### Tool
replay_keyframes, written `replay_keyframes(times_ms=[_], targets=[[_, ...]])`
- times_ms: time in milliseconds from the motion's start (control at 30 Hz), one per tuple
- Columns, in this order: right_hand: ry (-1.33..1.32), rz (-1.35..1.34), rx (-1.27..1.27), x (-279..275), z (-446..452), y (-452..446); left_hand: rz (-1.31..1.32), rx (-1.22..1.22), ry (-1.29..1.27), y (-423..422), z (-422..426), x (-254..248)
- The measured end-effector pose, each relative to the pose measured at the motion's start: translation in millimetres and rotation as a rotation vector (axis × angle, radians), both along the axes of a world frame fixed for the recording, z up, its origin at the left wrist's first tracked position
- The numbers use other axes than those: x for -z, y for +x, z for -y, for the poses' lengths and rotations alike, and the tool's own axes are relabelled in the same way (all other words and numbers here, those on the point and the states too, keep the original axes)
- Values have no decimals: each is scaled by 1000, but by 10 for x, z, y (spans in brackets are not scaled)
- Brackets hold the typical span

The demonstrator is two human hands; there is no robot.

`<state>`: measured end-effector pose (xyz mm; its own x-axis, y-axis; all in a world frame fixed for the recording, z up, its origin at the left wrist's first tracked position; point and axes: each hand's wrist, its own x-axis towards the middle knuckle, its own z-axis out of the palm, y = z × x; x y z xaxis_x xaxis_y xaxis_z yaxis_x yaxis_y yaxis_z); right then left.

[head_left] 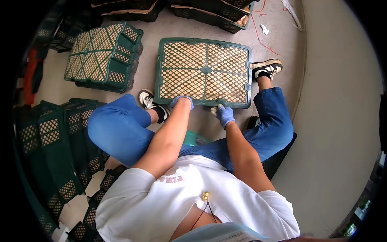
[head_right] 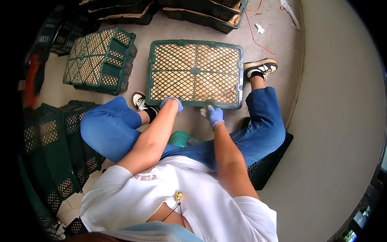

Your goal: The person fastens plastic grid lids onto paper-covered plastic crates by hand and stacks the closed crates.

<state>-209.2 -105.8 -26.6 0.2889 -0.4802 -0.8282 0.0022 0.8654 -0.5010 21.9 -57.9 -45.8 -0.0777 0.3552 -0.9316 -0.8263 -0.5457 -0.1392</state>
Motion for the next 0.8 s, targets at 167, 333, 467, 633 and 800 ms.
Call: replay_keyframes(times_ms=[167,333,467,633,800], targets=[[-94,-128,47,45,-117,51,251,-5,-111,-157,98,-286],[116,60,356,53,-222,73,302,-56,-136,-106,79,-282],[349,97,983,130,-20,293,306,-107,-151,-84,31,-215],[556,119,977,46,401,712,328,-186,-173,-88,-11,-160],[524,92,941,340,365,674,351,-280,-198,-79,-5,-107]])
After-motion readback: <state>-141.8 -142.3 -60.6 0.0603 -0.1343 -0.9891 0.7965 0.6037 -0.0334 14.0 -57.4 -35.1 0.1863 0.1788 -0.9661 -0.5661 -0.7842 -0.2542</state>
